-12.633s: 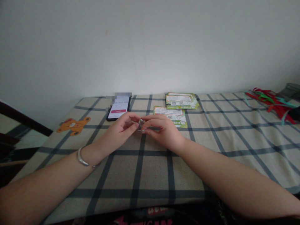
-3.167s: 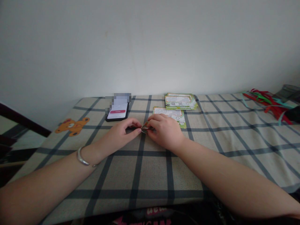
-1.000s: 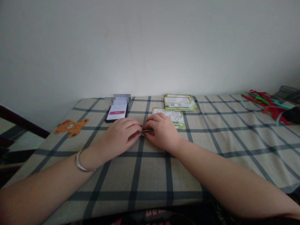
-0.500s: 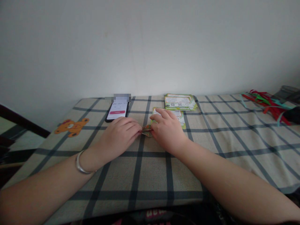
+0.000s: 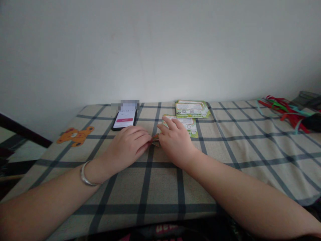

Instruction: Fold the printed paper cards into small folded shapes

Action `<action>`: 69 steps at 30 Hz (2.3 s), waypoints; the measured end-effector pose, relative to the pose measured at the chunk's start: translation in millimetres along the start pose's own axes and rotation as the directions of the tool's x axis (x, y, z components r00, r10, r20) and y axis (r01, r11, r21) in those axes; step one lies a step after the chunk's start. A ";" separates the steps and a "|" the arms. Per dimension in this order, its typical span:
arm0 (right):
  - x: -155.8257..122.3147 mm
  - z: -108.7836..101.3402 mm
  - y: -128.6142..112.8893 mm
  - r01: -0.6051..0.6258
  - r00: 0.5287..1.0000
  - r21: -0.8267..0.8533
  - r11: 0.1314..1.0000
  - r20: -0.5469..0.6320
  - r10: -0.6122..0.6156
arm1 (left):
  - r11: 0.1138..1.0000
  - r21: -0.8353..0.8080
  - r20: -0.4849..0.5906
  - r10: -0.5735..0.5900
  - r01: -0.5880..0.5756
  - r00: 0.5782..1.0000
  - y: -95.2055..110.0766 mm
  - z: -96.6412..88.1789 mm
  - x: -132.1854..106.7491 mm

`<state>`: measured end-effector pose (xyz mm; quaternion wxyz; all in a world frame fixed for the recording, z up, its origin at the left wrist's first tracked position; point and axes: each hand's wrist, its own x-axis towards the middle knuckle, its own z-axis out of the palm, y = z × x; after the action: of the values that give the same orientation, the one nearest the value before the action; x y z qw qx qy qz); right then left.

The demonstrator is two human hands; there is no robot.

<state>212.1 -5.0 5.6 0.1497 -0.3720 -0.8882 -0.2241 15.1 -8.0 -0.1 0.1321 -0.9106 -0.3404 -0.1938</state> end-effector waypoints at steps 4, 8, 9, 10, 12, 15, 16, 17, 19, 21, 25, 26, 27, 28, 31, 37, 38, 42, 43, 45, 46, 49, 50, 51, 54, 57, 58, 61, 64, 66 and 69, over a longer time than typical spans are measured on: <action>0.7 3.3 1.8 -0.012 1.000 0.035 0.999 0.008 0.012 | 1.000 -0.026 -0.001 -0.009 0.009 1.000 0.0 0.7 0.2; 1.7 9.4 5.0 -0.008 1.000 0.103 0.995 -0.009 0.009 | 0.999 -0.039 0.007 -0.015 0.015 1.000 -1.3 2.3 -0.6; 1.6 10.3 5.6 -0.013 1.000 0.117 0.993 -0.010 0.015 | 0.999 -0.043 0.013 -0.018 0.019 1.000 -1.5 2.6 -0.6; 1.4 11.0 6.3 -0.023 1.000 0.132 0.991 -0.008 0.025 | 0.999 -0.049 0.020 -0.022 0.023 1.000 -1.7 2.8 -0.5; 0.5 11.7 7.9 -0.050 0.999 0.169 0.984 -0.001 0.051 | 0.998 -0.062 0.030 -0.029 0.031 0.999 -1.8 3.0 -0.1; -1.0 12.0 11.4 -0.083 0.997 0.237 0.968 0.011 0.082 | 0.996 -0.076 0.036 -0.034 0.036 0.999 -1.7 2.6 0.6; -1.4 12.2 13.0 -0.086 0.996 0.262 0.961 0.014 0.085 | 0.996 -0.077 0.038 -0.035 0.038 0.999 -1.9 2.4 0.6; -1.7 12.4 14.7 -0.085 0.996 0.289 0.953 0.017 0.084 | 0.996 -0.077 0.041 -0.037 0.040 0.998 -2.2 2.3 0.5; -2.3 12.9 18.5 -0.084 0.996 0.351 0.933 0.031 0.079 | 0.996 -0.075 0.049 -0.046 0.050 0.998 -3.5 2.4 0.1; -2.8 13.1 22.4 -0.092 0.996 0.413 0.906 0.058 0.075 | 0.995 -0.075 0.052 -0.059 0.063 0.997 -5.4 2.9 -0.5; -3.3 12.2 28.2 -0.119 0.991 0.476 0.871 0.115 0.072 | 0.992 -0.087 0.050 -0.091 0.095 0.995 -9.4 4.2 -1.3; -3.3 12.0 29.0 -0.128 0.990 0.477 0.870 0.117 0.081 | 0.991 -0.088 0.054 -0.099 0.104 0.994 -10.0 4.4 -1.4; -3.4 11.8 29.6 -0.136 0.989 0.475 0.870 0.115 0.092 | 0.990 -0.088 0.058 -0.107 0.112 0.993 -10.4 4.4 -1.4; -3.4 11.7 30.0 -0.137 0.989 0.473 0.870 0.111 0.095 | 0.989 -0.087 0.063 -0.113 0.119 0.992 -10.7 4.3 -1.4; -4.1 12.0 30.9 -0.109 0.993 0.479 0.871 0.100 0.069 | 0.987 -0.085 0.070 -0.130 0.136 0.989 -10.9 4.0 -0.9; -5.1 11.3 33.4 -0.044 0.998 0.495 0.868 0.063 0.014 | 0.973 -0.183 0.042 -0.137 0.143 0.990 -11.1 5.1 -0.7; -4.9 11.2 33.6 -0.038 0.998 0.503 0.864 0.068 0.004 | 0.968 -0.202 0.039 -0.142 0.147 0.989 -10.9 5.1 -0.9; -3.5 12.3 33.5 -0.053 0.997 0.558 0.828 0.082 0.008 | 0.963 -0.204 0.068 -0.165 0.175 0.984 -8.9 3.3 -1.6; -3.1 12.8 33.1 -0.079 0.995 0.577 0.813 0.099 0.026 | 0.964 -0.189 0.081 -0.172 0.185 0.982 -8.2 2.6 -1.8; -2.5 13.6 32.1 -0.148 0.986 0.605 0.782 0.147 0.073 | 0.966 -0.157 0.105 -0.190 0.205 0.976 -6.7 1.1 -1.9; -2.2 13.9 31.4 -0.180 0.982 0.609 0.773 0.163 0.099 | 0.966 -0.143 0.115 -0.199 0.215 0.973 -6.1 0.5 -2.0; -1.7 14.8 28.9 -0.226 0.974 0.600 0.767 0.161 0.160 | 0.965 -0.118 0.132 -0.219 0.234 0.967 -5.6 -0.1 -2.3; -1.5 15.1 27.9 -0.238 0.971 0.599 0.764 0.161 0.176 | 0.964 -0.116 0.132 -0.223 0.239 0.966 -5.9 0.2 -2.4; -1.4 15.4 27.0 -0.254 0.967 0.601 0.758 0.168 0.191 | 0.963 -0.116 0.134 -0.227 0.243 0.965 -6.3 0.7 -2.6; -1.0 16.4 24.2 -0.312 0.950 0.605 0.733 0.200 0.239 | 0.961 -0.120 0.125 -0.234 0.249 0.964 -7.5 3.1 -3.4; -0.6 18.0 22.5 -0.332 0.943 0.614 0.716 0.210 0.257 | 0.960 -0.122 0.123 -0.236 0.250 0.964 -8.1 5.5 -4.0; -0.5 18.7 22.4 -0.327 0.945 0.619 0.714 0.207 0.253 | 0.961 -0.126 0.117 -0.234 0.248 0.965 -8.3 6.2 -4.1; -0.8 20.5 22.7 -0.262 0.965 0.628 0.733 0.165 0.204 | 0.960 -0.144 0.103 -0.226 0.239 0.969 -8.9 7.8 -4.2; -1.7 21.3 22.2 -0.160 0.986 0.581 0.798 0.061 0.154 | 0.956 -0.163 0.104 -0.228 0.243 0.968 -10.3 9.4 -4.5; -2.4 20.3 20.6 -0.111 0.990 0.515 0.850 -0.017 0.140 | 0.954 -0.176 0.097 -0.227 0.241 0.969 -11.4 10.6 -5.0; -2.8 16.6 17.1 -0.060 0.994 0.445 0.894 -0.060 0.096 | 0.952 -0.185 0.089 -0.231 0.243 0.969 -12.8 11.8 -5.6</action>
<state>224.8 12.4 -4.9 0.2746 -0.3545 -0.8935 -0.0249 5.8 2.6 -11.8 0.0070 -0.8776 -0.4308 -0.2103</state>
